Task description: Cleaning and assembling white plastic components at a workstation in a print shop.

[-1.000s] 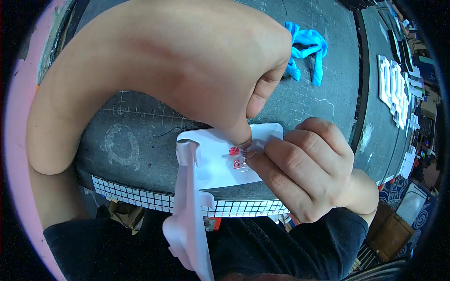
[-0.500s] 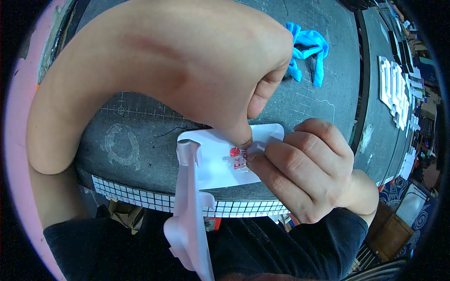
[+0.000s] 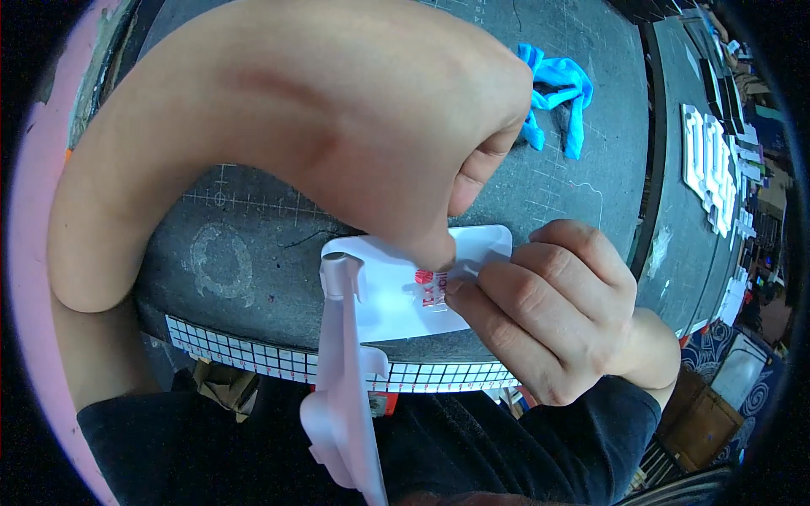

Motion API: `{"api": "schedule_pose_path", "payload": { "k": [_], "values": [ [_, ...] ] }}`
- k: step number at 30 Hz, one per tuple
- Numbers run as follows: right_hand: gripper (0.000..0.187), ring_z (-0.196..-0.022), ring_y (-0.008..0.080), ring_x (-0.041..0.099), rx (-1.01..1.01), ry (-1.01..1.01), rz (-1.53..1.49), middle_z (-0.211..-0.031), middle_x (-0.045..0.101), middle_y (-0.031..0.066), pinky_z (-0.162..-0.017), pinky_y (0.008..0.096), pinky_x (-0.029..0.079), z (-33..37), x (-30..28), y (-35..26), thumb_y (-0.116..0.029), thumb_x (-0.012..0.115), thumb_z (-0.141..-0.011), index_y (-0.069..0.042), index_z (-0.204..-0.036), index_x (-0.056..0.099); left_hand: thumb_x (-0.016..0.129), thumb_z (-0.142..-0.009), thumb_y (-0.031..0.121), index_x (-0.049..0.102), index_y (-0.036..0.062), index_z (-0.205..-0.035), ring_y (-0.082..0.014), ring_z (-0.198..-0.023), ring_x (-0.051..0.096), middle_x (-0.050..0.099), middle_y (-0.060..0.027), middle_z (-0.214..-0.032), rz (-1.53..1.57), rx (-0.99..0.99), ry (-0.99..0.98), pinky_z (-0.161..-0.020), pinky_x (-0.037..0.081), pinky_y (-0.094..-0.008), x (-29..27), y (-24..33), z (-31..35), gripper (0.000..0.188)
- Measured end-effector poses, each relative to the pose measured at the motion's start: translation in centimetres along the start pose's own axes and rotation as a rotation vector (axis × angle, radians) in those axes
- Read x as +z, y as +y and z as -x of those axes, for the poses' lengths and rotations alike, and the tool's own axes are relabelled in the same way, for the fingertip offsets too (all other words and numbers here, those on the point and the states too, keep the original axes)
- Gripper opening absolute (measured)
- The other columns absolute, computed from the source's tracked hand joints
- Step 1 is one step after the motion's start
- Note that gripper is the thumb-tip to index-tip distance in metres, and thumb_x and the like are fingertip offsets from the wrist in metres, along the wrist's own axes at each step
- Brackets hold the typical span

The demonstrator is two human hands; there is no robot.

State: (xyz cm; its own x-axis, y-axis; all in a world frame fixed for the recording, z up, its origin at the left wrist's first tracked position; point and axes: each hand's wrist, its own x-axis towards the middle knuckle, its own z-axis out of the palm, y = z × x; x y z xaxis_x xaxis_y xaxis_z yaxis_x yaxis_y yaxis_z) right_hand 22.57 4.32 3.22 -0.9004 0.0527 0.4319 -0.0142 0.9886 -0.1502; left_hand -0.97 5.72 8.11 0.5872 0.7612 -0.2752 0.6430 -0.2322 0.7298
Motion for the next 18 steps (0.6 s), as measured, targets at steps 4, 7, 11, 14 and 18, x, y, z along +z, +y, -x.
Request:
{"api": "schedule_pose_path", "payload": {
  "k": [4, 7, 11, 14, 18],
  "values": [
    [0.037, -0.073, 0.0200, 0.065, -0.001, -0.005, 0.006, -0.084, 0.069, 0.0076, -0.067, 0.0353, 0.052, 0.2, 0.0, -0.2, -0.022, 0.074, -0.063, -0.001, -0.092, 0.082, 0.094, -0.061, 0.009, 0.073, 0.0012, -0.074, -0.0165, -0.058, 0.072, 0.074, -0.0076, -0.066, -0.032, 0.028, 0.024, -0.056, 0.055, -0.0286, 0.2, 0.2, 0.2, 0.026],
    [0.037, -0.074, 0.0198, 0.065, -0.022, -0.006, 0.030, -0.084, 0.069, 0.0074, -0.067, 0.0349, 0.052, 0.3, 0.0, -0.1, -0.021, 0.075, -0.062, -0.001, -0.092, 0.082, 0.094, -0.060, 0.010, 0.073, 0.0016, -0.073, -0.0171, -0.058, 0.072, 0.074, -0.0074, -0.066, -0.079, 0.049, 0.044, -0.056, 0.055, -0.0291, 0.8, 0.7, 0.8, 0.026],
    [0.036, -0.074, 0.0197, 0.065, -0.041, -0.013, 0.047, -0.085, 0.069, 0.0068, -0.066, 0.0350, 0.052, 0.3, 0.1, -0.1, -0.021, 0.076, -0.063, -0.002, -0.092, 0.082, 0.094, -0.059, 0.011, 0.073, 0.0022, -0.073, -0.0178, -0.058, 0.072, 0.074, -0.0072, -0.066, -0.142, 0.064, 0.059, -0.056, 0.055, -0.0299, 1.0, 0.9, 1.2, 0.027],
    [0.036, -0.075, 0.0195, 0.065, -0.036, -0.023, 0.042, -0.085, 0.069, 0.0067, -0.066, 0.0350, 0.052, 0.4, 0.0, -0.1, -0.020, 0.076, -0.063, -0.002, -0.093, 0.083, 0.094, -0.058, 0.012, 0.072, 0.0027, -0.072, -0.0184, -0.058, 0.072, 0.074, -0.0070, -0.066, -0.168, 0.055, 0.050, -0.057, 0.055, -0.0305, 0.9, 0.9, 1.0, 0.028],
    [0.037, -0.075, 0.0193, 0.065, -0.044, -0.035, 0.048, -0.086, 0.069, 0.0067, -0.066, 0.0346, 0.052, 0.4, -0.2, -0.1, -0.020, 0.076, -0.062, -0.001, -0.094, 0.083, 0.095, -0.058, 0.012, 0.072, 0.0031, -0.072, -0.0189, -0.058, 0.071, 0.074, -0.0072, -0.066, -0.091, -0.067, -0.083, -0.057, 0.055, -0.0309, 0.4, -0.1, -0.6, 0.028]
  ]
}}
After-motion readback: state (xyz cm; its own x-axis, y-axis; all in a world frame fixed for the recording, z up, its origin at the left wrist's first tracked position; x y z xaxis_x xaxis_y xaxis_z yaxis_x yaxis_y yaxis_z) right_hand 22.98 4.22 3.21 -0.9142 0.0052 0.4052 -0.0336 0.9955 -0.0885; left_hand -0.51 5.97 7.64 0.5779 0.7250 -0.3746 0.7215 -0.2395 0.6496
